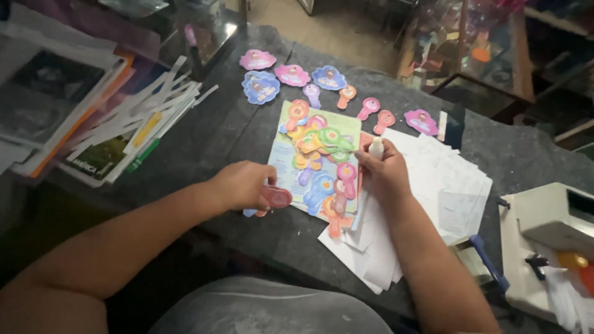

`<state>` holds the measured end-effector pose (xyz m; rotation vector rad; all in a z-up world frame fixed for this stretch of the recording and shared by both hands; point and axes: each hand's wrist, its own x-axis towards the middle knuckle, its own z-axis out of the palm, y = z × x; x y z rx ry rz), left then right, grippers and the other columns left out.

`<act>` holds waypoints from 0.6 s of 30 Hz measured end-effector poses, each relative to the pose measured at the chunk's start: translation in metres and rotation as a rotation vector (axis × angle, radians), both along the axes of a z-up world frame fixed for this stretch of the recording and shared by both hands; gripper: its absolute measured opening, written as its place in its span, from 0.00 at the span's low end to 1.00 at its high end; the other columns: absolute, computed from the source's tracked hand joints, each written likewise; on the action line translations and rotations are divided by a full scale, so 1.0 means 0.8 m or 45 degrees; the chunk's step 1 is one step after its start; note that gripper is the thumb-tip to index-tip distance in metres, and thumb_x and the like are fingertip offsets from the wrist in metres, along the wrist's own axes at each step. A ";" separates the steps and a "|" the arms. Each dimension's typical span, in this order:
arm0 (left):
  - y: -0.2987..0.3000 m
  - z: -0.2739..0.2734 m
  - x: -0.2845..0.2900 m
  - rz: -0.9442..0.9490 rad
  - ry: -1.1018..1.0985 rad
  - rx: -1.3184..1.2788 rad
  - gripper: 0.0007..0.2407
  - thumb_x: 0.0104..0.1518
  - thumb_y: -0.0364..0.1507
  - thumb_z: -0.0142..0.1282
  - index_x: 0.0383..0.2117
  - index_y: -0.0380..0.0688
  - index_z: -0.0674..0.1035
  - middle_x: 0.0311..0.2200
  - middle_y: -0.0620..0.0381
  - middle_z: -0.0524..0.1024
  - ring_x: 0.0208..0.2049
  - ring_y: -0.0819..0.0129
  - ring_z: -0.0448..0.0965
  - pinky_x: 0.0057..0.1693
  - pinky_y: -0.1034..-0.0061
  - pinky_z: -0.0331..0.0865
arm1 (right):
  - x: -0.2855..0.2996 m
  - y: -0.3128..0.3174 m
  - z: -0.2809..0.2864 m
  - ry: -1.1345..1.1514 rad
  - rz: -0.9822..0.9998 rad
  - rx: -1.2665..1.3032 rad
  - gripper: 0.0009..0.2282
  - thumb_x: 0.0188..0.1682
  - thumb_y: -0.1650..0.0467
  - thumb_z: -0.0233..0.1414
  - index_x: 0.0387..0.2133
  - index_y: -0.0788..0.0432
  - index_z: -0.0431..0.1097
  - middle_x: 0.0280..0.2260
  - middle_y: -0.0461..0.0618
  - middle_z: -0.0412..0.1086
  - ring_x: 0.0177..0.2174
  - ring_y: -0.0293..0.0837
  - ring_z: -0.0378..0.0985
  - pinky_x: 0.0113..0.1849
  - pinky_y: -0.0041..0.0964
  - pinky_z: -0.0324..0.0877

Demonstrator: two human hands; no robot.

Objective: Apply glue to paper cutouts and stick them onto a sheet.

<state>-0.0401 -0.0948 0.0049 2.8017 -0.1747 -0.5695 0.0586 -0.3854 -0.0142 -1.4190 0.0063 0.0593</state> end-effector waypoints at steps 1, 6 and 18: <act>-0.002 0.006 -0.001 -0.005 -0.007 0.001 0.22 0.39 0.46 0.71 0.43 0.69 0.78 0.40 0.60 0.83 0.50 0.59 0.81 0.53 0.68 0.74 | 0.003 -0.001 -0.004 -0.007 -0.005 0.001 0.11 0.41 0.77 0.64 0.32 0.61 0.67 0.19 0.48 0.65 0.17 0.37 0.71 0.20 0.24 0.66; -0.009 0.006 0.007 0.027 0.060 -0.047 0.20 0.37 0.43 0.74 0.38 0.65 0.78 0.39 0.65 0.81 0.48 0.62 0.82 0.51 0.68 0.76 | 0.011 -0.005 -0.010 0.032 0.037 -0.135 0.11 0.41 0.75 0.65 0.33 0.61 0.70 0.19 0.50 0.68 0.17 0.39 0.73 0.19 0.27 0.67; -0.040 0.088 0.051 -0.011 0.192 -0.393 0.21 0.38 0.38 0.67 0.42 0.50 0.81 0.41 0.48 0.83 0.49 0.51 0.81 0.52 0.62 0.77 | 0.016 -0.013 -0.011 0.058 0.047 -0.107 0.13 0.40 0.76 0.66 0.35 0.64 0.70 0.19 0.52 0.68 0.19 0.40 0.74 0.21 0.28 0.69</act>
